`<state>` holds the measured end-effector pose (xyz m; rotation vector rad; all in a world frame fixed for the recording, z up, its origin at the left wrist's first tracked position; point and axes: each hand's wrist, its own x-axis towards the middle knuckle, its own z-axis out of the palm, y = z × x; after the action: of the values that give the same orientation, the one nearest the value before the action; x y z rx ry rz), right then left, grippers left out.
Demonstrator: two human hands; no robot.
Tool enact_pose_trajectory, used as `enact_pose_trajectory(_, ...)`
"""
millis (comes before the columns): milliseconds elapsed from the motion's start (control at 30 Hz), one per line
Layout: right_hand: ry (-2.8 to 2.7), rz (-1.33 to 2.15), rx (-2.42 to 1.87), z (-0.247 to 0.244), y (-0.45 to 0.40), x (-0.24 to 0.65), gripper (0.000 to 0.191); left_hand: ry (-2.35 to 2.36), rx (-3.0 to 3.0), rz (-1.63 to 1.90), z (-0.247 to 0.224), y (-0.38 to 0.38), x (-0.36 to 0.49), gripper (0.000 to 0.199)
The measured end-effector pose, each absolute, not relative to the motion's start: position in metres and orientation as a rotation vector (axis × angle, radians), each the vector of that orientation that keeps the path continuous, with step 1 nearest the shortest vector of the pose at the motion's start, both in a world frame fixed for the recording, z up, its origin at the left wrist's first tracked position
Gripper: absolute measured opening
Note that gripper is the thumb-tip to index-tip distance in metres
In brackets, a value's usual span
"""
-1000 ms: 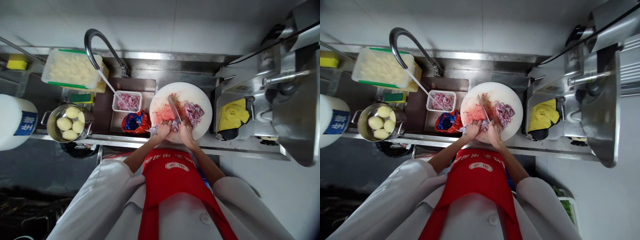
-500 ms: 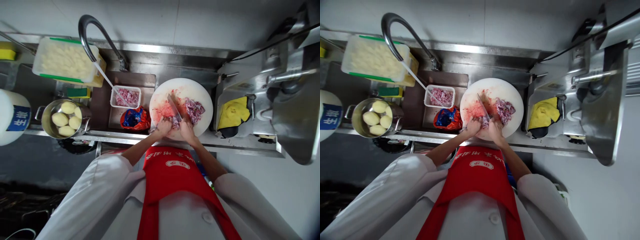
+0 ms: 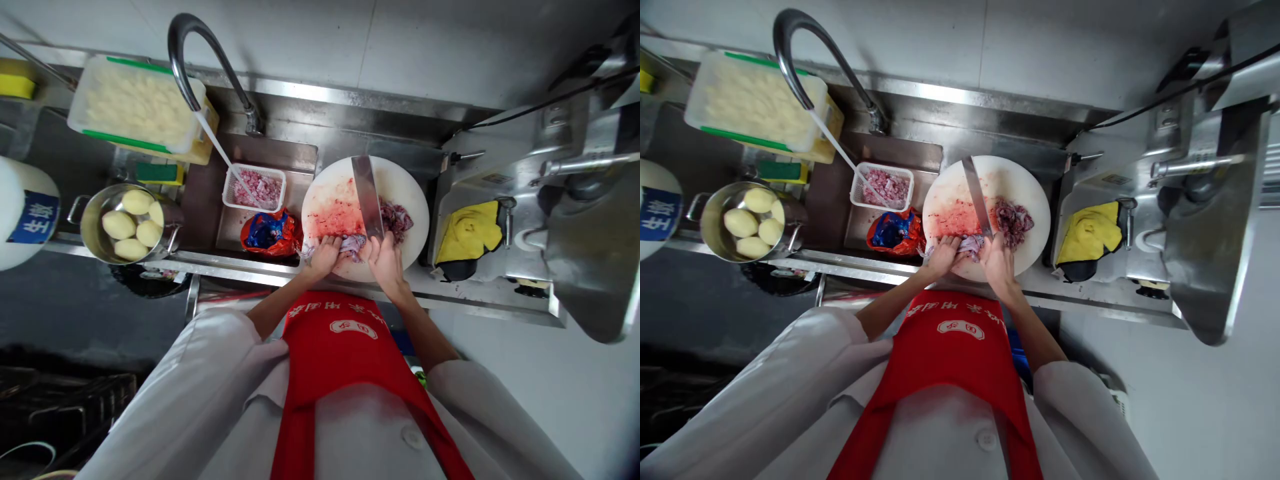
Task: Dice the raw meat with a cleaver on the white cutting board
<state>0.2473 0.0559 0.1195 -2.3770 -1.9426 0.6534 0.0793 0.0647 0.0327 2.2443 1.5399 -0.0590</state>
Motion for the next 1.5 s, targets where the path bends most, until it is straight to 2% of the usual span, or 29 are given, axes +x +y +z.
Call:
enact_pose_trajectory(167, -2.025, 0.929, -2.406, 0.088, 0.060, 0.239, 0.028, 1.489, 2.268, -0.074, 0.031, 0.067, 0.090, 0.038)
enact_pose_trajectory(333, -2.012, 0.899, -2.398, 0.075, 0.065, 0.247, 0.030, 1.393, 2.303, -0.236, 0.036, 0.079, 0.088, 0.032)
enact_pose_trajectory(567, -1.929, 0.924, -2.395, 0.072, 0.069, 0.253, 0.033, 1.366, 2.371, -0.276, 0.047, 0.071, 0.053, 0.025)
enact_pose_trajectory(833, -1.836, 0.950, -2.398, 0.071, 0.066, 0.251, 0.036, 1.390, 2.329, -0.102, 0.034, 0.052, 0.033, 0.021)
enact_pose_trajectory(1000, -1.824, 0.927, -2.364, 0.068, 0.066, 0.254, 0.033, 1.487, 2.278, 0.103, 0.012, 0.035, -0.013, 0.023)
enact_pose_trajectory(1133, -1.874, 0.858, -2.404, 0.066, 0.072, 0.268, 0.033, 1.636, 2.137, 0.294, 0.012, 0.018, -0.078, 0.021)
enact_pose_trajectory(1300, -2.009, 0.799, -2.440, 0.080, 0.081, 0.269, 0.034, 1.702, 1.940, 0.700, 0.047, 0.005, -0.121, 0.027)
enact_pose_trajectory(1400, -2.038, 0.759, -2.404, 0.090, 0.077, 0.250, 0.036, 1.616, 1.727, 1.131, 0.076, 0.022, -0.104, 0.023)
enact_pose_trajectory(1500, -2.129, 0.925, -2.249, 0.093, 0.064, 0.230, 0.031, 1.389, 1.462, 1.474, 0.102, 0.056, -0.067, 0.027)
